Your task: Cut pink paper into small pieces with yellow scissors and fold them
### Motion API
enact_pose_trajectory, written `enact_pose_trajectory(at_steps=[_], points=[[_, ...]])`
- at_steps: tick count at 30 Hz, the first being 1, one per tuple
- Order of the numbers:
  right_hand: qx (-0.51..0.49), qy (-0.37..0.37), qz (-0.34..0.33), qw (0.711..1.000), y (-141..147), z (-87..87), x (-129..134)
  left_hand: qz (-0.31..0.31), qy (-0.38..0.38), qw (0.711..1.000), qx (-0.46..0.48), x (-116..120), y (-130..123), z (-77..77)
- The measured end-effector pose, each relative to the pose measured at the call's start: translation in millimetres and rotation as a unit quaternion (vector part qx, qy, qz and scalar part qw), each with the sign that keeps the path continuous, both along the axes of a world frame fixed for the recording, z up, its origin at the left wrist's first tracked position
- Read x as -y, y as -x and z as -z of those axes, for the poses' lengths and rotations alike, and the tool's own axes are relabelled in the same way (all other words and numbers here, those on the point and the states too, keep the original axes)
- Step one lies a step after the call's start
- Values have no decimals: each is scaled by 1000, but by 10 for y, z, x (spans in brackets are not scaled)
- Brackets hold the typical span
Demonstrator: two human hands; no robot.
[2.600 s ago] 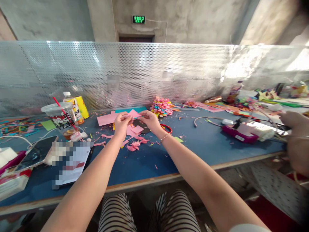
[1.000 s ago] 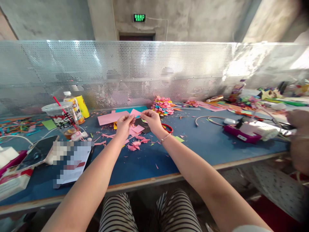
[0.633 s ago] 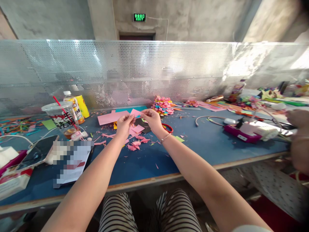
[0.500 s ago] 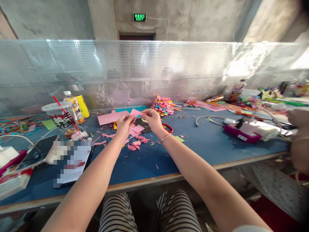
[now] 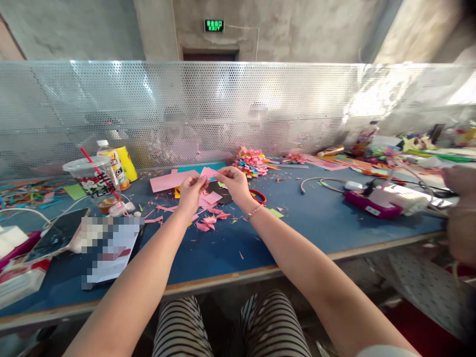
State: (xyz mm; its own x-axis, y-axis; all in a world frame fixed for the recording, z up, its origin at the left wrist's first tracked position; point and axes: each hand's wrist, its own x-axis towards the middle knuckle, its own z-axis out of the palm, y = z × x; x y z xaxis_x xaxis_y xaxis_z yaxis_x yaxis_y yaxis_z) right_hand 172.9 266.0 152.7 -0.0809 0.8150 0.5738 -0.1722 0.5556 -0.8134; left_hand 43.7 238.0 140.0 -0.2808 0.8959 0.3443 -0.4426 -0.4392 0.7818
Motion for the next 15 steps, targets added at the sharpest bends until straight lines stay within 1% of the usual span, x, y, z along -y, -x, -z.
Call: enact_pose_trajectory(at_steps=[6, 11, 15], points=[[-11, 26, -10, 1000, -6, 11, -35, -3, 2, 1000, -7, 7, -8, -8], [-36, 56, -20, 998, -3, 35, -88, -4, 8, 1000, 7, -5, -11, -7], [-43, 80, -28, 996, -19, 22, -80, -27, 9, 999, 37, 15, -15, -23]])
